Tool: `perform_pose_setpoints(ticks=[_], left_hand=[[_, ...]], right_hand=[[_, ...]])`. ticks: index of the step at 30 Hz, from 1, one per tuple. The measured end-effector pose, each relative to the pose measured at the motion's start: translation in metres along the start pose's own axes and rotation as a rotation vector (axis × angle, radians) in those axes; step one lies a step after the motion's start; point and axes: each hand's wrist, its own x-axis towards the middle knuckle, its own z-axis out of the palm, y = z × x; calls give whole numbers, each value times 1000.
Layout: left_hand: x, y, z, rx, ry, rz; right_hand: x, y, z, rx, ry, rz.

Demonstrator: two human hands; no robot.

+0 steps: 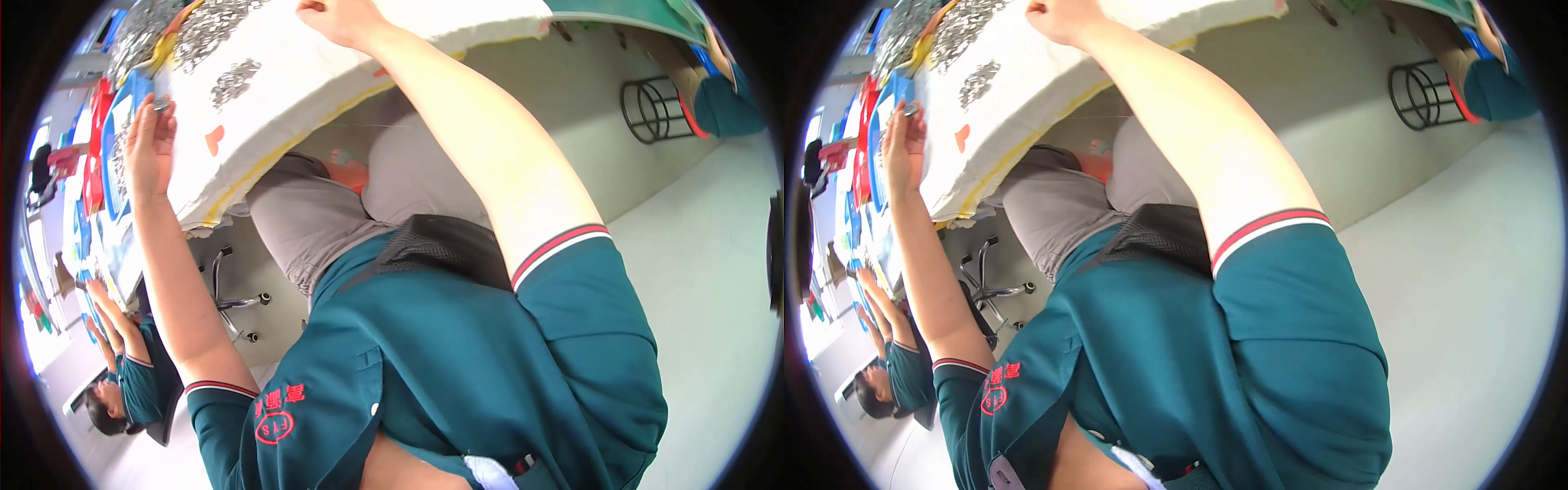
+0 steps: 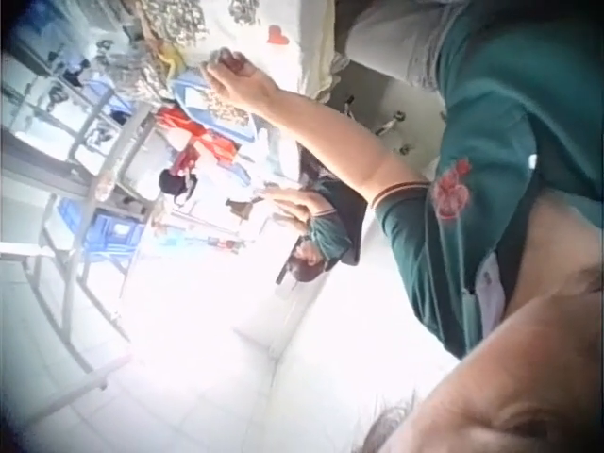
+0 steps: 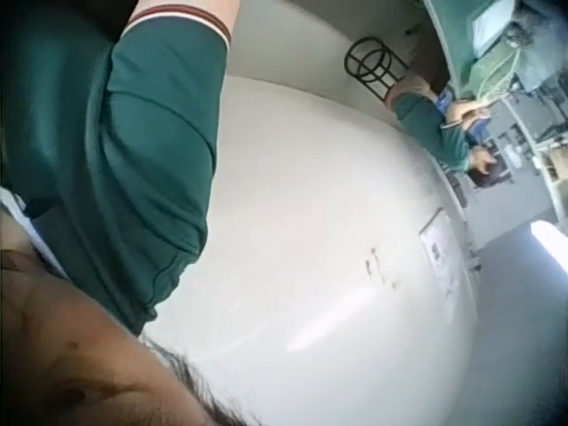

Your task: Sorting and inspecting small metal hardware components on a workbench in an industrial setting.

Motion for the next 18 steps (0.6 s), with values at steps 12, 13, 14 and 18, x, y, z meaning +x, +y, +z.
perform_pose_setpoints(ticks=[12, 13, 14, 18], left_hand=[[-33, -25, -6, 119, 12, -8], [-32, -26, -6, 68, -5, -16], [-31, -28, -8, 75, -38, -29], [-24, -39, -1, -39, -130, -97]], right_hand=[[-27, -17, -2, -98, -62, 71], [-26, -20, -1, -126, -65, 58], [-25, -25, 1, -168, -81, 20], [-20, -28, 1, -277, -181, -53]])
